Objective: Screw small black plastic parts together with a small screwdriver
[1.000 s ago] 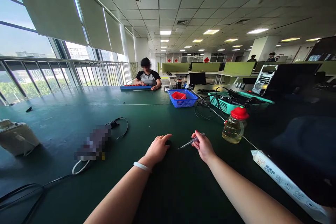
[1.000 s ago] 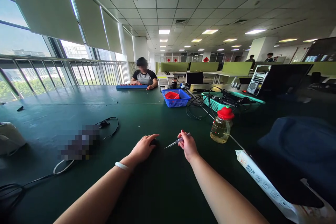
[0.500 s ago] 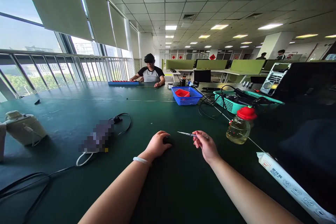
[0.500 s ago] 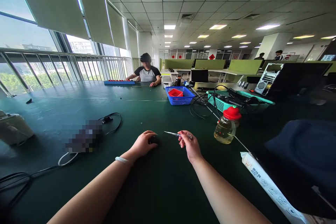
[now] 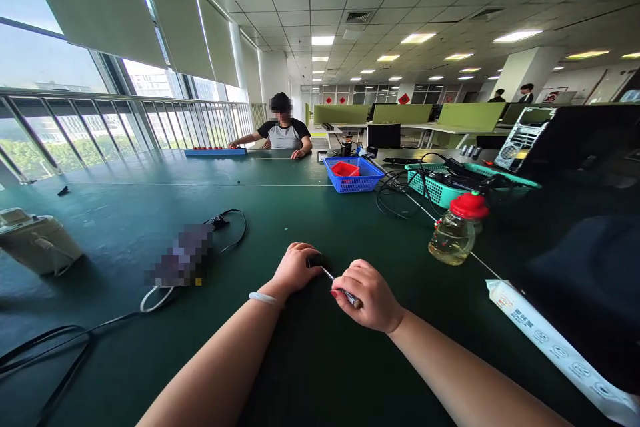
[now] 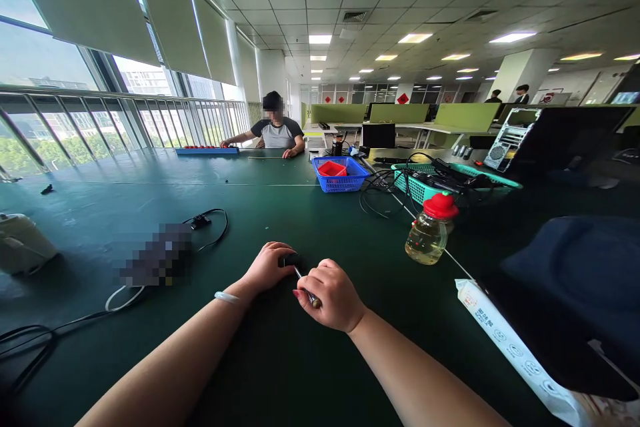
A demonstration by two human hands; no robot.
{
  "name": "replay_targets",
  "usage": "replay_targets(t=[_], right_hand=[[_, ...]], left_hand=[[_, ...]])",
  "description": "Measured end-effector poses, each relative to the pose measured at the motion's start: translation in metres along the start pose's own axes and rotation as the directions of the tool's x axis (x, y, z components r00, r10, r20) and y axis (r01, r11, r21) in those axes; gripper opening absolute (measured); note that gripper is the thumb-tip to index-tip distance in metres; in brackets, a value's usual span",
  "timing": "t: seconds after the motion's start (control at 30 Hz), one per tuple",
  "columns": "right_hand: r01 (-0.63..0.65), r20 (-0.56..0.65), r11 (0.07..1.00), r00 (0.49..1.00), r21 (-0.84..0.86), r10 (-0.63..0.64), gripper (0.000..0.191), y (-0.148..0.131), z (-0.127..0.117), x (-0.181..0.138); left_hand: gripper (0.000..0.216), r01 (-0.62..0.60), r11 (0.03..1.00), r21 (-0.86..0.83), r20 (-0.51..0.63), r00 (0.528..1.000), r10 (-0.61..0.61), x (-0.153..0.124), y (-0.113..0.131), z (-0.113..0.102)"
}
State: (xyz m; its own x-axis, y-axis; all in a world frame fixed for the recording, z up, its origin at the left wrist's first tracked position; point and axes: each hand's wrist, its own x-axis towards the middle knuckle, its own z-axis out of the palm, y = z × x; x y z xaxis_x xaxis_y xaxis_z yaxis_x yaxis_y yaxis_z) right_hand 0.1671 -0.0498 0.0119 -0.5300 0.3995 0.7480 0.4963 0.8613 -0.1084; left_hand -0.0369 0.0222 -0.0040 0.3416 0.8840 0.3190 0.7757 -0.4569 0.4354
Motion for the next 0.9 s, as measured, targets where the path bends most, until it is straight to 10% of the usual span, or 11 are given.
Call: replay_targets(t=[0.9], right_hand=[[0.023, 0.12, 0.987, 0.993, -0.162, -0.004, 0.014, -0.0019, 0.0085, -0.0017]], left_hand=[[0.035, 0.001, 0.999, 0.046, 0.029, 1.0, -0.002, 0.0009, -0.0029, 0.0019]])
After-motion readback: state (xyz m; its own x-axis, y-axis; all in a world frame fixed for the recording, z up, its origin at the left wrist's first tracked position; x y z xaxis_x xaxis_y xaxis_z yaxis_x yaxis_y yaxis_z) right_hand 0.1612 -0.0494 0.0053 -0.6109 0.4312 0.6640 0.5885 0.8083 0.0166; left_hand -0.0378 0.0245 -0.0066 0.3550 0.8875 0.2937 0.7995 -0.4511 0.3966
